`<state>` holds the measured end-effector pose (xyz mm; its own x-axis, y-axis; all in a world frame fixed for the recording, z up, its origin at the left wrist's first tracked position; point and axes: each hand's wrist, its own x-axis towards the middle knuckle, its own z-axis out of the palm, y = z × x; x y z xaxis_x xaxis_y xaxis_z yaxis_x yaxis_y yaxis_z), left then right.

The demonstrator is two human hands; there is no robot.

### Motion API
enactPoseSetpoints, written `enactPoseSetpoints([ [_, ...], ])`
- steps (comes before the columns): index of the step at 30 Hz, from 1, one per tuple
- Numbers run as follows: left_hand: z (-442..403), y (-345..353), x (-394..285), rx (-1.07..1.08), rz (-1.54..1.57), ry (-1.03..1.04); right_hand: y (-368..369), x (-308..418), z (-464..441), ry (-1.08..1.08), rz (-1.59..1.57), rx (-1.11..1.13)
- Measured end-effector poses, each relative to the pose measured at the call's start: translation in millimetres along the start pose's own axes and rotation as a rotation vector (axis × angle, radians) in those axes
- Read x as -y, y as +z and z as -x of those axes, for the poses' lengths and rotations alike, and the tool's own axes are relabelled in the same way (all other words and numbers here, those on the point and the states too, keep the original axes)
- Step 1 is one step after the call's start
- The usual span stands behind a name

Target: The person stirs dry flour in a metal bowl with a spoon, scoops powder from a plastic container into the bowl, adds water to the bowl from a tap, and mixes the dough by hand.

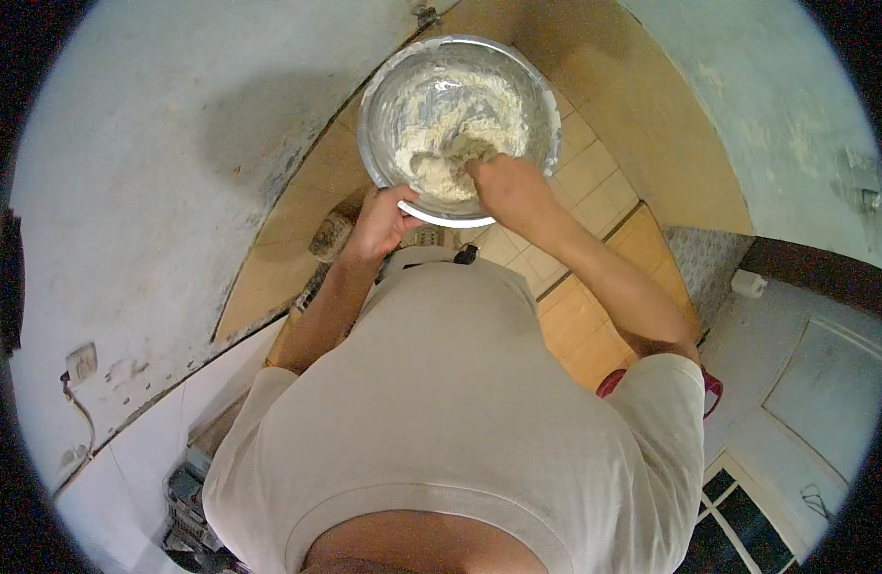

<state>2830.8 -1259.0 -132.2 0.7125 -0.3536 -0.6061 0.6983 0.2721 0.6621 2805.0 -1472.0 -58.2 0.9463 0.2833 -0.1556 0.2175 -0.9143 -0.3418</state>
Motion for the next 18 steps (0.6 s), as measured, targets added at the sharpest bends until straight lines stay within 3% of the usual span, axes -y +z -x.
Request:
enactPoseSetpoints([
  [5,-4,-3,6,-0.019,-0.03,-0.007,19,-33,-2,0.118,0.169,-0.1],
  [9,-2,-2,5,0.008,0.033,0.013,-9,-29,-13,0.26,0.191,-0.204],
  [15,-3,-2,6,-0.015,-0.061,0.055,10,-26,0,0.077,0.13,-0.192],
  [18,1,4,-1,-0.011,-0.003,0.04,6,-9,6,0.032,0.054,-0.055],
])
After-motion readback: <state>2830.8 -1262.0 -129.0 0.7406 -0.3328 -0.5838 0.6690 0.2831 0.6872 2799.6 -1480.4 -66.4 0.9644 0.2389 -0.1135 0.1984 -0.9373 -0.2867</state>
